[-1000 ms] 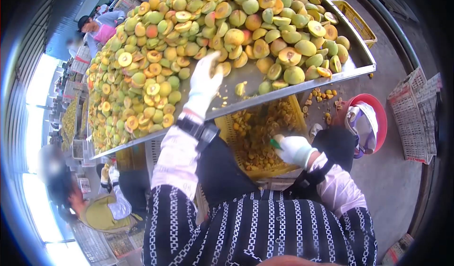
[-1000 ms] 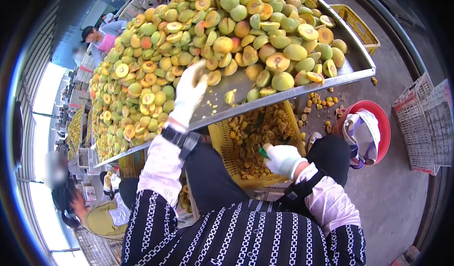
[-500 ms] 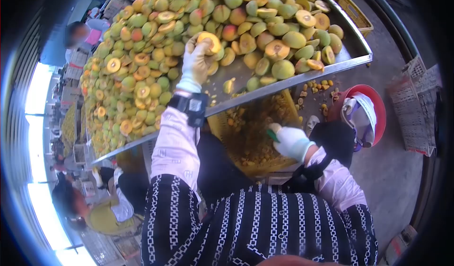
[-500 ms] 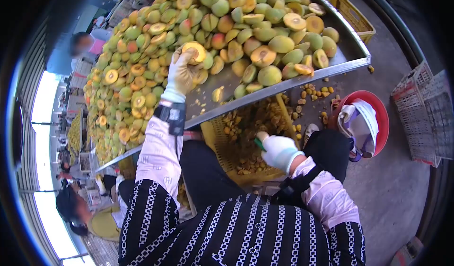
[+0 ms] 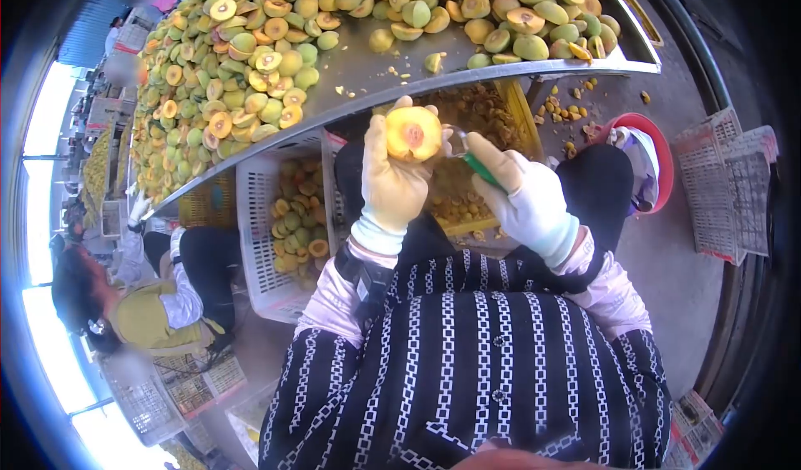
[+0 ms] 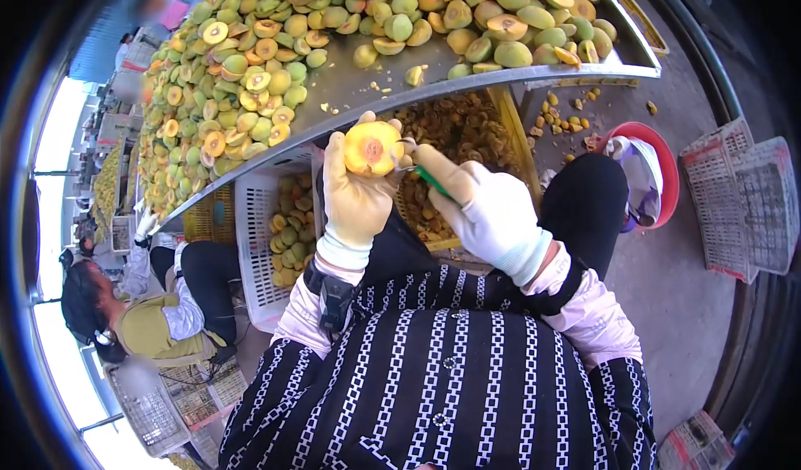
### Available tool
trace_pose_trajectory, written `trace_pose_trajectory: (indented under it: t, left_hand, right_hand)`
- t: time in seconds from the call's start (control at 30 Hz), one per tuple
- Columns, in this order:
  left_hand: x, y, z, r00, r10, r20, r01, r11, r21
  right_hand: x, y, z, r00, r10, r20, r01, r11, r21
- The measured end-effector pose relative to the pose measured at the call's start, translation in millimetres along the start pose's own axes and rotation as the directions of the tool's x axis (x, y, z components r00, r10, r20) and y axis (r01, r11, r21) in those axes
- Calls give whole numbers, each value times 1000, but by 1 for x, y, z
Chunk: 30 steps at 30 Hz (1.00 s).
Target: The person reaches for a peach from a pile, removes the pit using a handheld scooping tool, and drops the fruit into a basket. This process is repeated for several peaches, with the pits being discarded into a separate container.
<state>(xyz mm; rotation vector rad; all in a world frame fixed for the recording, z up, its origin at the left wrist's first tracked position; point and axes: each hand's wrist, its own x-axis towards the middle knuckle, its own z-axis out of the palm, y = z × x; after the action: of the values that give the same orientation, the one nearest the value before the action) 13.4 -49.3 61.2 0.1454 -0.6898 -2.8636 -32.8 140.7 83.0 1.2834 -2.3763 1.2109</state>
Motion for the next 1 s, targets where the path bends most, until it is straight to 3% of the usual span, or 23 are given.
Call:
trace_pose_trajectory:
  t: [0.07,0.1,0.43,0.5,0.63,0.73,0.8,0.87,0.93,1.0]
  left_hand:
    - [-11,-8,10,987,149,-59,-123,940,319]
    - [-17,-10,15,988,153,-34,-130,923,361]
    - [-33,-20,17,985,165,53,-173,905,389]
    - [-32,-25,15,979,187,-85,-143,916,376]
    - [-33,-22,17,982,131,-138,-95,966,241]
    - [-32,-12,17,984,84,-156,-38,960,278]
    - [-26,-6,11,987,29,-161,65,834,548]
    - [-26,-7,14,979,67,-190,50,833,551]
    - [-23,-15,7,891,446,-81,-273,671,689]
    - [-23,-15,-2,912,408,-47,-275,691,668]
  right_hand:
    - [-3,-10,1,1000,-13,-6,13,999,-46]
    - [-5,-14,2,1000,-5,7,6,998,-70]
    - [-15,-37,7,998,15,60,-5,985,-175]
    - [-18,-40,11,997,7,75,8,979,-205]
    - [-22,-47,17,988,7,157,28,975,-221]
    - [-23,-50,18,976,13,217,43,967,-253]
    - [-27,-49,22,965,36,261,44,956,-292]
    - [-30,-46,31,979,49,196,-26,993,-119]
    - [-29,-46,39,986,40,164,-39,999,-10]
    - [-24,-46,44,992,34,122,-47,994,102]
